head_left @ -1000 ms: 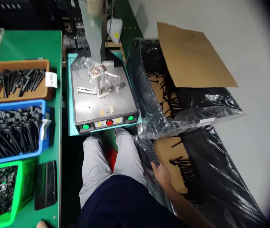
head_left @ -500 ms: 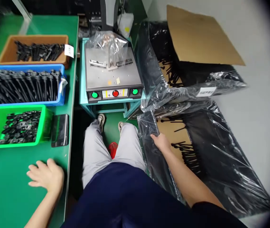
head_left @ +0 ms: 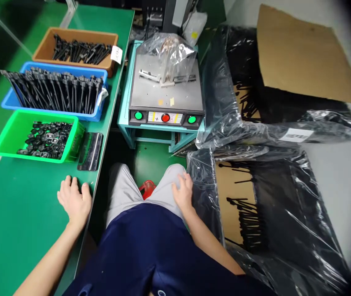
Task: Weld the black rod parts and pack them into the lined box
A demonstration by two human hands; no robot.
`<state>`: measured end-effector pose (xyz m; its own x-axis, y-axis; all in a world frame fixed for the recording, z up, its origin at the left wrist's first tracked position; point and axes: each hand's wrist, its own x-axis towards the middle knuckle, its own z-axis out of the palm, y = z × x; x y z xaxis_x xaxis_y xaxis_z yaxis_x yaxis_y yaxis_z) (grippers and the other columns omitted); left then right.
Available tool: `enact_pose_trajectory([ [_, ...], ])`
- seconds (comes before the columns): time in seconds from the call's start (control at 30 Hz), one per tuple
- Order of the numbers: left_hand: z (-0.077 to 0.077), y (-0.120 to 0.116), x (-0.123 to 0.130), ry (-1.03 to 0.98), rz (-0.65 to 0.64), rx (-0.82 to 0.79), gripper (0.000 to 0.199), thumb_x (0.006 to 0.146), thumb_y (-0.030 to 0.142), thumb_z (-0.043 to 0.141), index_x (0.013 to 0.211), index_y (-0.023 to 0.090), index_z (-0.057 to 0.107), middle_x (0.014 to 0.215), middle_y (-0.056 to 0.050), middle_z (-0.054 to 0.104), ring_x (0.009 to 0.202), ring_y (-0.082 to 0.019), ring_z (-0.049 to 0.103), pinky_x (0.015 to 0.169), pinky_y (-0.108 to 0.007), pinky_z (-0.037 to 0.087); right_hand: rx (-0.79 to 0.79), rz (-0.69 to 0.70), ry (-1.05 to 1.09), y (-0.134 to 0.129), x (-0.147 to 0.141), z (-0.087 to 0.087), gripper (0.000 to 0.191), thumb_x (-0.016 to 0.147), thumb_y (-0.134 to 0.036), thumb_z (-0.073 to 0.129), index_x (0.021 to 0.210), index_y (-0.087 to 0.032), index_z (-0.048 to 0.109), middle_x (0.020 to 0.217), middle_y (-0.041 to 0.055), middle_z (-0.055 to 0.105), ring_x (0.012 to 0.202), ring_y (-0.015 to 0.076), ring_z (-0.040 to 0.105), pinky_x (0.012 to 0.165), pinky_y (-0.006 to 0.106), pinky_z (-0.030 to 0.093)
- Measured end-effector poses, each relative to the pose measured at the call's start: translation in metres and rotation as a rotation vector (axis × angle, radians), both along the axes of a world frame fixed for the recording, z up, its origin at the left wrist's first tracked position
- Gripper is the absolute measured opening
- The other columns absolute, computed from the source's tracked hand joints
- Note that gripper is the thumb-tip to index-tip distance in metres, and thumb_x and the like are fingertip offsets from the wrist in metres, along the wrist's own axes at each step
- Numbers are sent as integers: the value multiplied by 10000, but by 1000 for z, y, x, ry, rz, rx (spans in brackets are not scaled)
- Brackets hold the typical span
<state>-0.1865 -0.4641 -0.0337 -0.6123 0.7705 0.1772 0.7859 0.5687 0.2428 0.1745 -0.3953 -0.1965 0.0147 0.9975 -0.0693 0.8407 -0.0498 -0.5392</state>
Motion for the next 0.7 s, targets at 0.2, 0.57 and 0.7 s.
enact_pose_trajectory([
  [0.2,-1,11,12,119,-264,-172,756,819,542,551,1413,104,384,1516,-245,344,1429,-377,289,1147,-576,209,-578,-69,-214,49,-27,-69,742,840,-550,579,1493,-271,364,1606,153,106,1425,464,99,1025,678,272],
  [0.57,-4,41,-3,121,-125,-442,690,592,543,676,1180,232,492,1311,-180,486,1216,-473,479,929,-638,391,-682,-36,-183,75,-11,-62,751,825,-585,587,1473,-256,397,1603,133,127,1404,496,152,1025,699,275],
  [0.7,-8,36,-6,129,-90,-504,581,530,518,683,1019,282,477,1138,-131,498,1196,-464,471,947,-621,390,-711,-17,-173,38,-5,-54,692,802,-633,575,1386,-271,497,1569,146,231,1415,504,178,1022,740,287],
])
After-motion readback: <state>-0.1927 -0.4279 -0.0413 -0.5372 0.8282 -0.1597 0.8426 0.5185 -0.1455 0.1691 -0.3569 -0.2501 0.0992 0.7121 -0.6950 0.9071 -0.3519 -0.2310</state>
